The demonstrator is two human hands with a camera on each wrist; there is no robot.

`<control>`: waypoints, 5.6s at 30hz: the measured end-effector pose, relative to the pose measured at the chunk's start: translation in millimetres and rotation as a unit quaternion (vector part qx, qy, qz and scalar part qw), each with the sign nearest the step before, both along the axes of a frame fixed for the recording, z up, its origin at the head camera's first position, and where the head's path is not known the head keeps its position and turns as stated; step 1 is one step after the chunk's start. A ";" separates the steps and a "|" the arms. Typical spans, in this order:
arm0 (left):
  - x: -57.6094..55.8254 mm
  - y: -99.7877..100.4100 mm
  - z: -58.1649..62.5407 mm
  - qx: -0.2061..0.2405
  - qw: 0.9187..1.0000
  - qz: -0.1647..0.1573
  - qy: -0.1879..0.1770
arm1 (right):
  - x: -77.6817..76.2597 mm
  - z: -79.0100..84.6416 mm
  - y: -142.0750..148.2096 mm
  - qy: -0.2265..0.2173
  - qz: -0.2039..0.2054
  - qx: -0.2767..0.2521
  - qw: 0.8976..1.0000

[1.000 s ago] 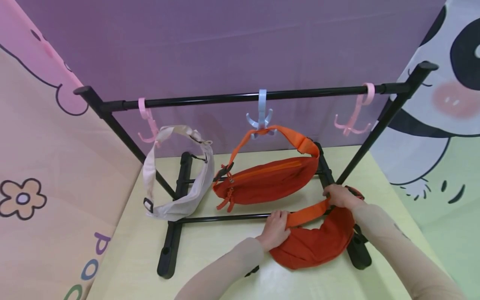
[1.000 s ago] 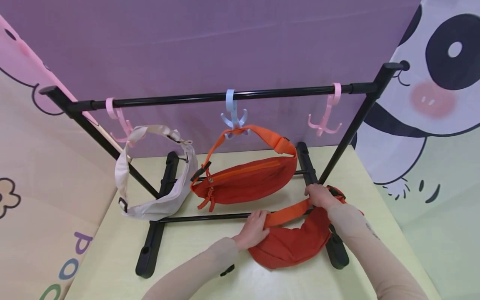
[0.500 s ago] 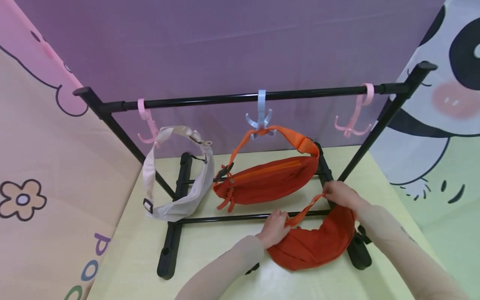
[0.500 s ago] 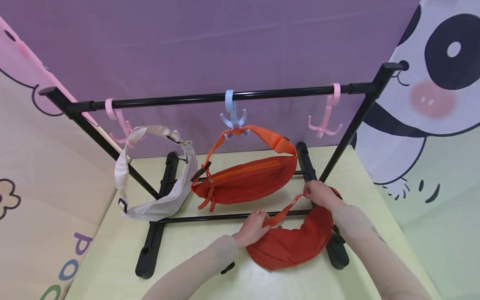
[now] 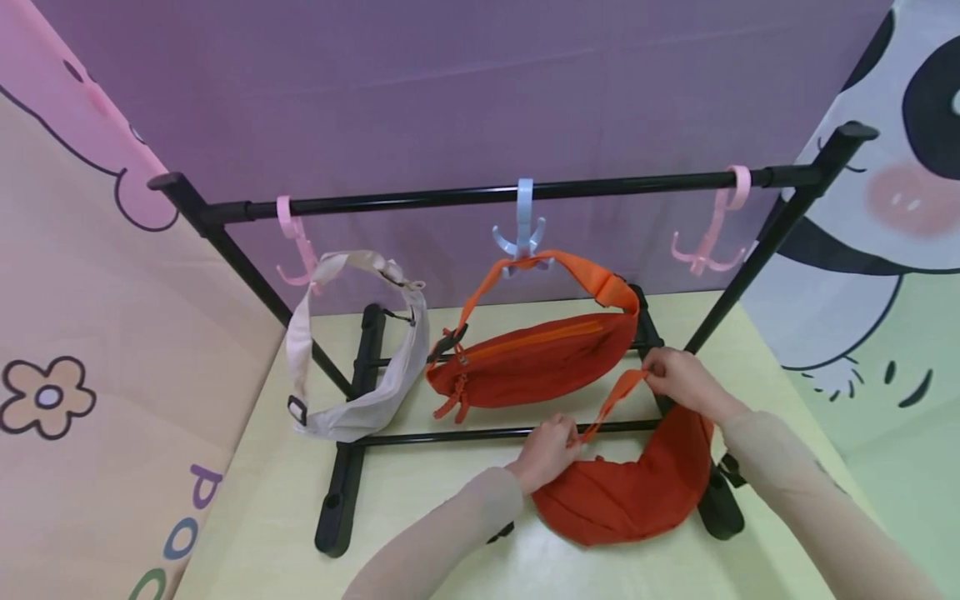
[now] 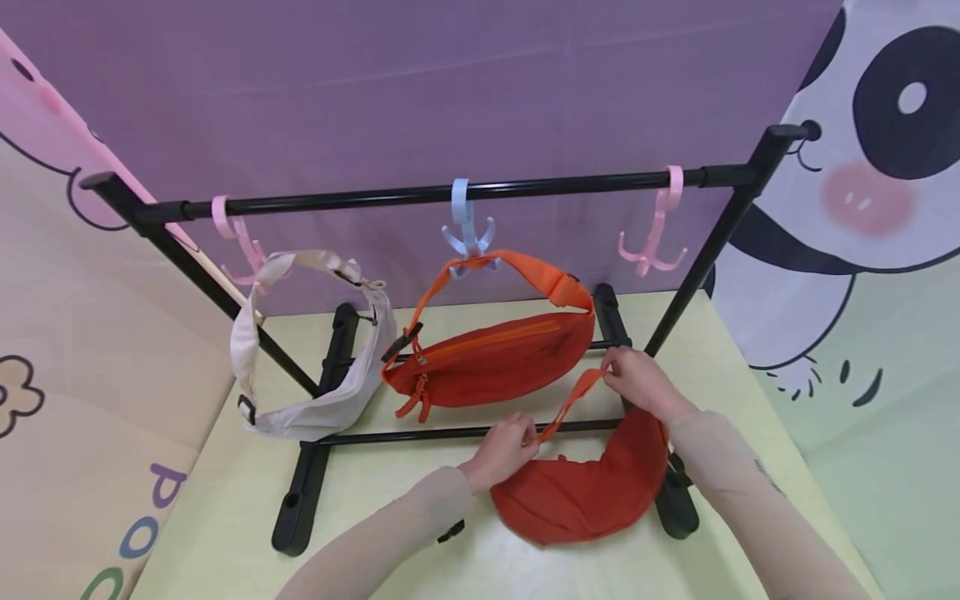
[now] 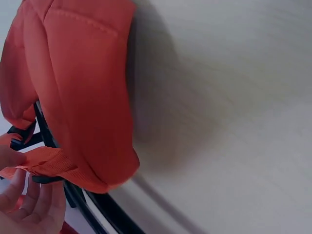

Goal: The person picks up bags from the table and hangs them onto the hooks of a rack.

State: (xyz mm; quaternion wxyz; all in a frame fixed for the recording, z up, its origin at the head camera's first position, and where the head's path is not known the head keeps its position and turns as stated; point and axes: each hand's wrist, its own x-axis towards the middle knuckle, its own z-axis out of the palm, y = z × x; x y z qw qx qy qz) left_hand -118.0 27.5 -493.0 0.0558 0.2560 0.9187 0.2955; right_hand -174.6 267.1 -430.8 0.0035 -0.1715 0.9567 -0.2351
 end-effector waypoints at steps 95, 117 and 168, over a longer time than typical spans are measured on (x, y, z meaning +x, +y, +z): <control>2.8 -28.1 155.6 0.288 0.950 -0.024 -0.122 | 44.0 114.9 21.5 -0.007 -0.114 -0.201 0.973; -19.4 -3.9 166.2 0.350 0.936 -0.003 -0.027 | 37.7 148.6 27.1 0.069 -0.157 -0.262 0.950; -67.8 37.1 199.5 0.291 0.955 0.049 -0.001 | 8.2 160.0 32.7 0.032 -0.251 -0.312 0.916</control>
